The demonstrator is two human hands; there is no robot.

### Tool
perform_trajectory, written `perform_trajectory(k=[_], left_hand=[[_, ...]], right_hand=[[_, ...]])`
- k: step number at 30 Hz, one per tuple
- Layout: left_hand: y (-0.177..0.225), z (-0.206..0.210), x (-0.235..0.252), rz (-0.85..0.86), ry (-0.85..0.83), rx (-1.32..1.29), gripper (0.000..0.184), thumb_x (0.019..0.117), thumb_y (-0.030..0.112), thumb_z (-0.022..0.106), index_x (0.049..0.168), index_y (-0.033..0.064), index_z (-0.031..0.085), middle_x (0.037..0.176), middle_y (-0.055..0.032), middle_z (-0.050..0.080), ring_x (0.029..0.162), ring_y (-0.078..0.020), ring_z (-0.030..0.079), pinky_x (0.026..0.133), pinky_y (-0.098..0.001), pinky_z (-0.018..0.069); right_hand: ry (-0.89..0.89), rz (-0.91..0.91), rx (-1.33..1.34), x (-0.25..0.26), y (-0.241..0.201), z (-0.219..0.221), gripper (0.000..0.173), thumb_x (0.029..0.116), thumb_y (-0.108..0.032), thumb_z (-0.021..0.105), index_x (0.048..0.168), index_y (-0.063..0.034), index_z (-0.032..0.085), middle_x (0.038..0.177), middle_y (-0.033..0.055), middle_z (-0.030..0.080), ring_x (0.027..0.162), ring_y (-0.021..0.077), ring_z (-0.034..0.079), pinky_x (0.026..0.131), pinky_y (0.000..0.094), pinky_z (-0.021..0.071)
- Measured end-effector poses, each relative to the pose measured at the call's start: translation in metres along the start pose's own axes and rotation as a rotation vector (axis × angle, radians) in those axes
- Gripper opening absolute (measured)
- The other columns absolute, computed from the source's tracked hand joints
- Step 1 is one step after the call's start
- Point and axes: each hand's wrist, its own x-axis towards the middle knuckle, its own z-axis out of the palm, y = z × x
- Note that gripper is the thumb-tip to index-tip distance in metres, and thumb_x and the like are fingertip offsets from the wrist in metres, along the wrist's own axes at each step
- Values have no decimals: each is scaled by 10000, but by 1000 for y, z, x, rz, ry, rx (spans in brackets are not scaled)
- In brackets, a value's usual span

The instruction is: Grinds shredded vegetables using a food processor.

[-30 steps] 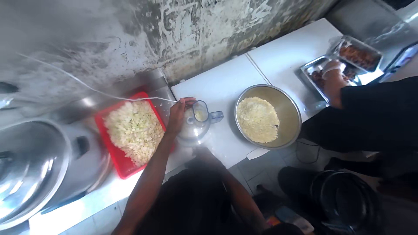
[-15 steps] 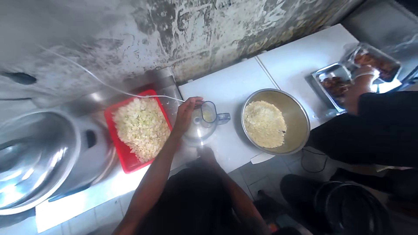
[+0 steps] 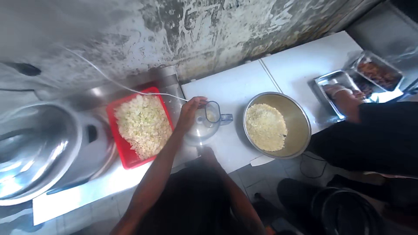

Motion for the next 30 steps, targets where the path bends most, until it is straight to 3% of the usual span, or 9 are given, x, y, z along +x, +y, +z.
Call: perform_trajectory(k=[3,5,11,14,16,20,24,27,30], left_hand=[[-9,-2,7,47,-3,-38,468,1132,277,269,1315,14,611,1210,-100,695,1091,-173,678,996,-355,545],[-12,-2,11,71,-8,-48,461,1131,247,268,1302,-9,612,1192,-112,700,1087,-179,682,997,-358,548],[-4,0,5,42,7,-17,448,1132,232,271,1317,-13,598,1197,-113,694,1089,-157,679,1004,-338,541],[-19,-3,15,106,-2,-71,454,1132,226,285,1292,-49,610,1192,-162,700,1102,-230,688,1005,-400,559],[-16,-3,13,101,0,-70,456,1132,228,286,1293,-53,607,1197,-171,697,1108,-238,688,1009,-406,559],[16,2,-4,-24,1,3,475,1135,258,250,1346,-20,572,1258,-140,671,1144,-176,661,1032,-354,523],[-5,1,5,32,-5,-40,463,1134,243,261,1319,-25,590,1236,-141,680,1130,-197,670,1022,-369,534],[-33,-4,17,111,-3,-95,454,1130,234,294,1285,-50,613,1210,-173,696,1125,-257,682,1016,-425,555],[-32,-6,24,107,-10,-99,470,1130,256,289,1268,-46,622,1191,-159,705,1108,-247,689,1003,-421,561]], right_hand=[[-119,-8,234,2,7,-3,363,1093,-289,460,1179,0,661,857,17,697,607,29,540,544,204,442],[-187,6,376,6,14,-4,361,1108,-276,407,1199,-11,633,826,-1,679,561,8,517,487,170,412],[14,-44,48,5,7,0,378,1035,-344,595,1041,20,697,889,89,729,810,156,678,825,382,559],[-88,-25,237,4,10,-1,346,1084,-290,472,1149,-13,670,798,6,678,583,44,540,533,222,461],[-130,9,354,3,10,0,326,1098,-269,432,1163,-26,640,742,-20,645,518,18,493,459,183,412],[12,-22,54,1,1,0,372,1045,-325,575,1051,27,697,880,87,727,798,154,677,803,370,567],[-74,-32,206,-3,2,-4,333,1082,-283,494,1140,0,659,802,7,673,596,40,546,528,213,460],[-3,-45,60,2,1,-1,356,1048,-308,576,1047,27,697,849,69,720,749,121,667,753,330,572],[-10,-19,102,-2,-1,-1,344,1056,-307,564,1050,14,688,814,42,697,684,84,621,675,279,536]])
